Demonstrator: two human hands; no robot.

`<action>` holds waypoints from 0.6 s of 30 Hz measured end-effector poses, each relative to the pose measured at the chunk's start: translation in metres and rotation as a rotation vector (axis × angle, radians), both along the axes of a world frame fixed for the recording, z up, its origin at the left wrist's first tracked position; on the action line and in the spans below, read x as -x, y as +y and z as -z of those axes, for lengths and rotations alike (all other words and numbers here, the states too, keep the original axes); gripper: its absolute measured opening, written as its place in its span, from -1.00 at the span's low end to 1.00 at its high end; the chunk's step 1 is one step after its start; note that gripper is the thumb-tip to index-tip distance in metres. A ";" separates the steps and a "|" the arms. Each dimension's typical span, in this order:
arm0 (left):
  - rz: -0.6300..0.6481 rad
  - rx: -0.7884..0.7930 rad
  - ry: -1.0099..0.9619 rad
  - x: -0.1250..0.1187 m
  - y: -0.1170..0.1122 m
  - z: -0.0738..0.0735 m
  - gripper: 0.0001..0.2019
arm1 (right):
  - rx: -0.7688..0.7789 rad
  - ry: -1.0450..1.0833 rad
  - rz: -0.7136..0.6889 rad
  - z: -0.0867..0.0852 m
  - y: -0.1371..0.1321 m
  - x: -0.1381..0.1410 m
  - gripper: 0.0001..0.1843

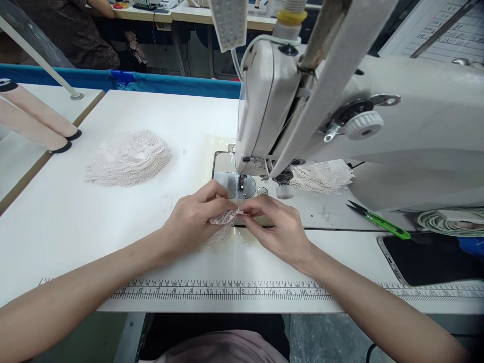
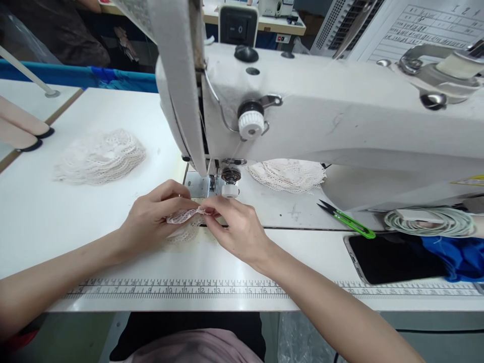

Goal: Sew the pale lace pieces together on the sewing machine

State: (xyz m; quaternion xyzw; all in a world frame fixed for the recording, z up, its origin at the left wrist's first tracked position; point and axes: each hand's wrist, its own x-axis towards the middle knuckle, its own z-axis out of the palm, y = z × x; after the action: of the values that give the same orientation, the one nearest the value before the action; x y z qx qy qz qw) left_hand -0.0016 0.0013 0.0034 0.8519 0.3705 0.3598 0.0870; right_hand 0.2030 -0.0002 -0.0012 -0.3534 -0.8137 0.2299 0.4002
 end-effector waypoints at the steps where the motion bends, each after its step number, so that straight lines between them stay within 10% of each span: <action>1: -0.001 -0.004 -0.001 0.000 0.000 0.000 -0.93 | 0.003 -0.001 -0.002 0.000 0.000 0.000 -0.82; 11: 0.046 -0.107 0.060 0.001 -0.001 -0.006 -0.77 | -0.125 0.020 0.005 0.000 -0.001 -0.002 -0.83; 18: -0.006 0.103 0.063 -0.003 -0.009 -0.010 -0.74 | -0.593 -0.226 -0.112 -0.007 0.001 -0.016 -0.80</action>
State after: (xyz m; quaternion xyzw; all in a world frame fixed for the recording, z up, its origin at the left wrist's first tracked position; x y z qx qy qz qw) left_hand 0.0014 -0.0073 0.0137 0.8560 0.3938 0.3135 0.1180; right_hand 0.2191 0.0011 0.0055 -0.1994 -0.9027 -0.0363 0.3794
